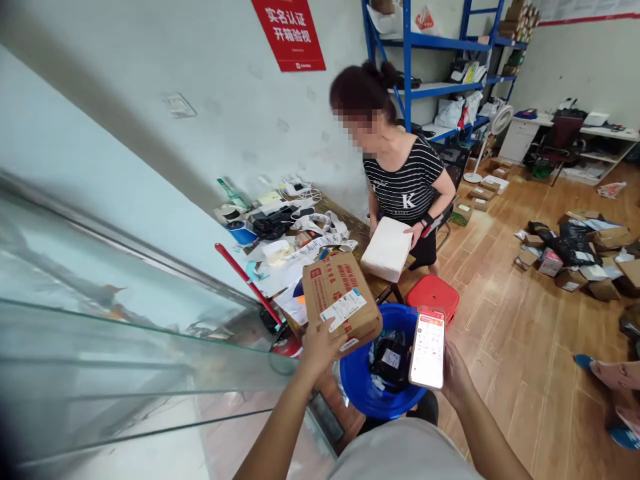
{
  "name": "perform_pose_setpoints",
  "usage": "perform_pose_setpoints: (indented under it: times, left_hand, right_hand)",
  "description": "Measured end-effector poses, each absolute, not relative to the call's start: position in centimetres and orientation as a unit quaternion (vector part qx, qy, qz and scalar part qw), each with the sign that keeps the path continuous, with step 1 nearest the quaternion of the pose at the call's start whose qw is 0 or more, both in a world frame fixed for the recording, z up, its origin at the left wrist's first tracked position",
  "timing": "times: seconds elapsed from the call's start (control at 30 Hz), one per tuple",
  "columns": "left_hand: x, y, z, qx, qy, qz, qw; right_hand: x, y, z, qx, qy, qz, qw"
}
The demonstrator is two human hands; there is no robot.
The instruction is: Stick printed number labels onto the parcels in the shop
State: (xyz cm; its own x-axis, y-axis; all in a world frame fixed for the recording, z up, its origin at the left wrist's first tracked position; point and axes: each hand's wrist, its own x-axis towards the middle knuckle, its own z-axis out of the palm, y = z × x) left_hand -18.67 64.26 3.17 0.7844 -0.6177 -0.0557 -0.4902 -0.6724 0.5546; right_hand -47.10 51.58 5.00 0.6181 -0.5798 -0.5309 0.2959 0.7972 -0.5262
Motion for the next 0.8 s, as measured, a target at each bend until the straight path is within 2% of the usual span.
perform_pose_setpoints:
  times: [0.3,0.53,0.8]
  left_hand:
    - [-13.1,67.6,-1.2,0.894,-0.328,-0.184,0.242]
    - [-12.0,67.5,-2.2,0.863,-0.421,-0.045,0.276]
    - [-11.5,66.9,-4.1,0.843,-0.460,-0.001,0.280]
  right_hand:
    - [-41.3,55.9,7.6,-0.214,0.419,-0.338,0.815]
    - [-38.1,58.8,8.1,-0.214,0.454,-0.363,0.785]
    - [-35.7,61.4,7.8,-0.247,0.465,-0.412,0.744]
